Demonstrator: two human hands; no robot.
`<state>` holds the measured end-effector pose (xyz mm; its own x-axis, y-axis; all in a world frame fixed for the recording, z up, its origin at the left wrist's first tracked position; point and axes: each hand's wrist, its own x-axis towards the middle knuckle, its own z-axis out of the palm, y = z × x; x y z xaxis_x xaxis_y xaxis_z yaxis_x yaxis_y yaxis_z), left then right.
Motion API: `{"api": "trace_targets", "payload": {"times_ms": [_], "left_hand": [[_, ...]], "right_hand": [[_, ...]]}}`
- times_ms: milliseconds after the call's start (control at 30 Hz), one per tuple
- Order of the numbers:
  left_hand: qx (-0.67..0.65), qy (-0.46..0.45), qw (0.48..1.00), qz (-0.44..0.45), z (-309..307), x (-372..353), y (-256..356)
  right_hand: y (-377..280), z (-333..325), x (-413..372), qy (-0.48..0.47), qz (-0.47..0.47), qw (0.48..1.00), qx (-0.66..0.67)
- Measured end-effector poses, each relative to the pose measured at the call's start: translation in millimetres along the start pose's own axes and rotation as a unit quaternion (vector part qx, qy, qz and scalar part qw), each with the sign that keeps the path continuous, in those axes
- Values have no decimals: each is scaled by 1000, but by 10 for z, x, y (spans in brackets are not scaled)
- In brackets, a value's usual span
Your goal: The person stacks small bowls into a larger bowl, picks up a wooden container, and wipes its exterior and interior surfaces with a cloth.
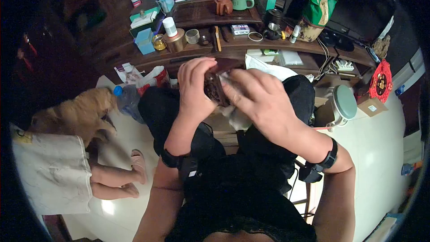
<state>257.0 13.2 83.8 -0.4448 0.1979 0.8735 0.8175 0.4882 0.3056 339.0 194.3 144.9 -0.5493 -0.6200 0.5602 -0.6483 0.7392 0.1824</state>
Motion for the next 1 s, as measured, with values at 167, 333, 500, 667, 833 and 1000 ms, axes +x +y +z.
{"api": "trace_targets", "payload": {"times_ms": [167,333,500,667,833,1000], "left_hand": [[-39,20,999,-25,-61,48,39],[19,6,1000,4,-62,8,5],[73,-32,997,1,-11,-78,-26],[57,-48,997,-20,-12,-43,34],[49,-113,992,13,-6,-1,105],[101,-167,976,93,125,-97,201]], "right_hand": [[7,60,-36,93,151,962,209],[-144,463,-98,114,268,910,295],[-287,275,-104,-6,232,970,74],[5,75,-136,-43,121,988,87],[178,67,-47,-185,183,915,308],[410,166,7,-475,144,811,309]]}}
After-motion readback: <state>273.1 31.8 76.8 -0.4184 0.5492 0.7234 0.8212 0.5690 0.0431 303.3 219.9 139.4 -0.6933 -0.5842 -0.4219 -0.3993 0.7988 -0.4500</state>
